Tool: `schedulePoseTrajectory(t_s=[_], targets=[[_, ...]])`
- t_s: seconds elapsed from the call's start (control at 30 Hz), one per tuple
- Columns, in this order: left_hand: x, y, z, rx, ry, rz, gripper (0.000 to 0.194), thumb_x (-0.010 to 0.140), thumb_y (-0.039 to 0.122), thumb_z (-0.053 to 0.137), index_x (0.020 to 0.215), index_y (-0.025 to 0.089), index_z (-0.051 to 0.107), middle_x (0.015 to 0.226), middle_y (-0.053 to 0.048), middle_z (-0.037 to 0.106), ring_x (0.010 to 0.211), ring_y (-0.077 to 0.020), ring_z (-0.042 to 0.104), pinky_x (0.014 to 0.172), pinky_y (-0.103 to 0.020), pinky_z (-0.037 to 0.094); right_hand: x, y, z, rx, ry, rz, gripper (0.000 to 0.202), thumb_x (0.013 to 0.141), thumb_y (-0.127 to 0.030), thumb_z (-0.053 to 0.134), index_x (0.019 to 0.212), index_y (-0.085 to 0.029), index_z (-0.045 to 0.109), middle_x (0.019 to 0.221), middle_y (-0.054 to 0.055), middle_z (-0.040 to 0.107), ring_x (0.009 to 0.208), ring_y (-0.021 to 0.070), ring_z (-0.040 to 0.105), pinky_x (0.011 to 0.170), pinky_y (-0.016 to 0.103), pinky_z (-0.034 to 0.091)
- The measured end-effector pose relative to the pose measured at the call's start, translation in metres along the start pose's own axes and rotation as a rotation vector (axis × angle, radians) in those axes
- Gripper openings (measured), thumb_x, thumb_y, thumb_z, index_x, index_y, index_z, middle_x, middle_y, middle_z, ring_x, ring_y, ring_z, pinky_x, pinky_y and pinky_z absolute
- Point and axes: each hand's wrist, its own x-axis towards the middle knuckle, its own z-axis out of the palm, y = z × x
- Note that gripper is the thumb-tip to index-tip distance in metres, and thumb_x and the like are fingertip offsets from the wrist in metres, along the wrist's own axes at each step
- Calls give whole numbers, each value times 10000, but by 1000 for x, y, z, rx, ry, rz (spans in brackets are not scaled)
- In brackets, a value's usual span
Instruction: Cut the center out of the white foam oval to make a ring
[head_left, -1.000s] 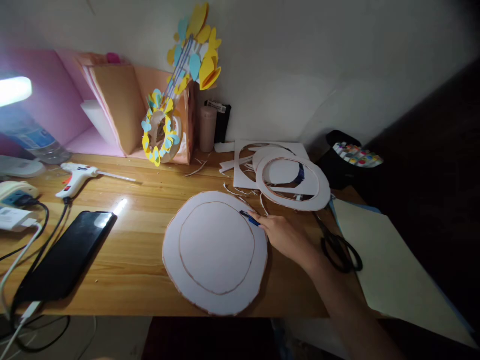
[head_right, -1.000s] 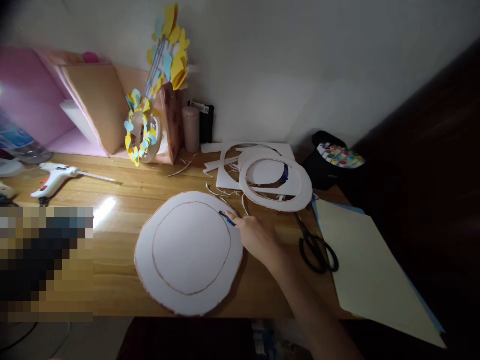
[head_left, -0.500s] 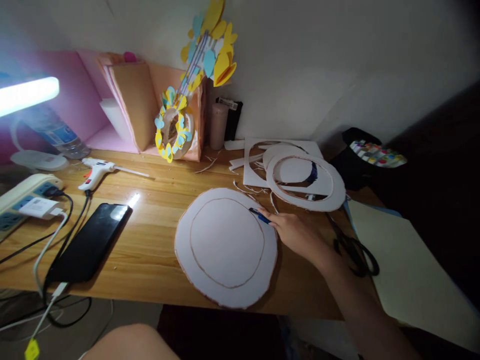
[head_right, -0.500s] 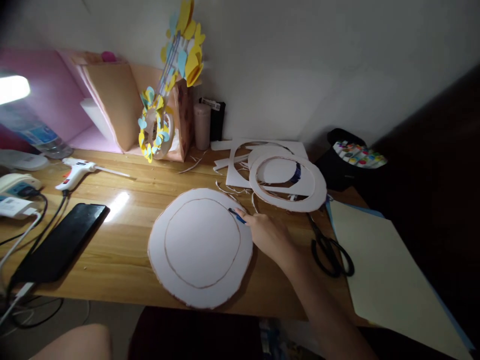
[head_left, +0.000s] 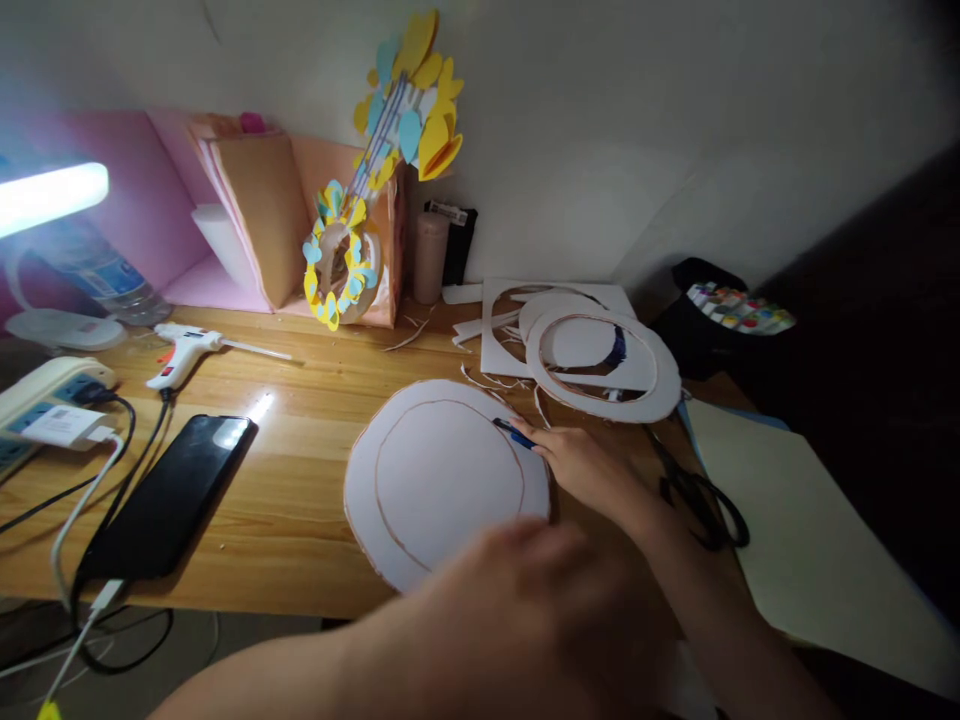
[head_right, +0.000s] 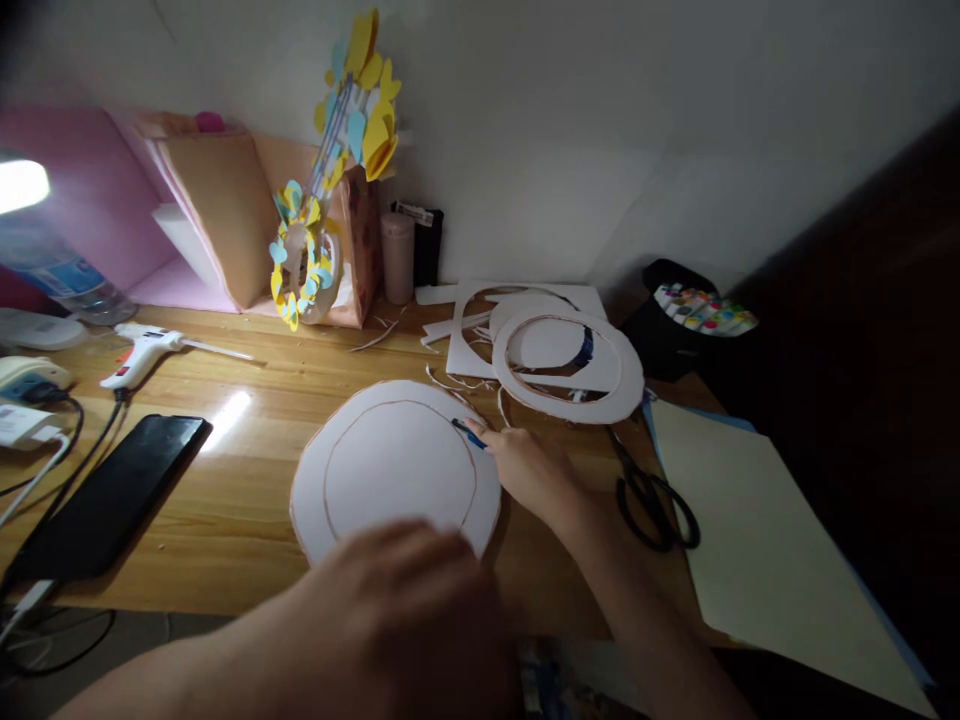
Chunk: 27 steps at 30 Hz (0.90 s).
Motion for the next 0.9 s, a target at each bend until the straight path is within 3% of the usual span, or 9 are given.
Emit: schedulePoseTrajectory(t_s=[0.07,0.1,0.2,0.3,0.4,0.7,0.9], targets=[[17,-33,7,57,-135,-279,270,910,370,507,1058,183,634,998,-85,694,863,-191,652,750,-311,535,1,-1,-2,-30,-21,-3,483,928,-183,442,1377,-361,465,937,50,743,837,215,696,639,275,443],[23,-47,13,96,-226,-418,357,889,382,557,1132,126,607,1124,-132,671,971,-221,645,816,-329,530,1,-2,-3,-42,-26,-6,487,924,-181,445,1377,-359,466,928,53,744,839,221,698,637,278,443],[32,-72,35,138,-299,-516,668,765,412,713,1251,-6,525,1375,-280,480,1238,-321,511,954,-372,479,2,-5,-6,-35,-34,-1,494,922,-174,435,1375,-368,465,957,53,743,878,233,697,646,282,450],[34,-73,53,147,-348,-574,827,687,407,779,1307,-47,473,1388,-325,426,1284,-365,451,976,-381,472,3,-8,-9,-21,-70,24,496,930,-181,407,1383,-377,449,997,58,736,898,240,694,663,293,463],[38,-69,62,151,-388,-623,865,663,374,802,1338,-38,452,1388,-341,401,1286,-393,430,977,-406,476,5,-11,-13,-37,-102,41,491,932,-185,402,1387,-361,450,992,79,735,888,253,695,673,312,469],[46,-70,63,109,-453,-677,929,642,366,816,1382,-12,402,1415,-337,344,1310,-400,368,1040,-400,417,-5,-12,-17,-93,-131,35,564,898,-104,400,1421,-312,412,925,85,742,821,248,707,620,303,467],[46,-71,62,84,-480,-694,935,646,378,810,1383,-18,392,1427,-321,322,1322,-379,357,1047,-375,406,-6,-15,-14,-111,-121,63,523,910,-139,427,1401,-317,445,879,87,745,807,257,707,610,301,469]])
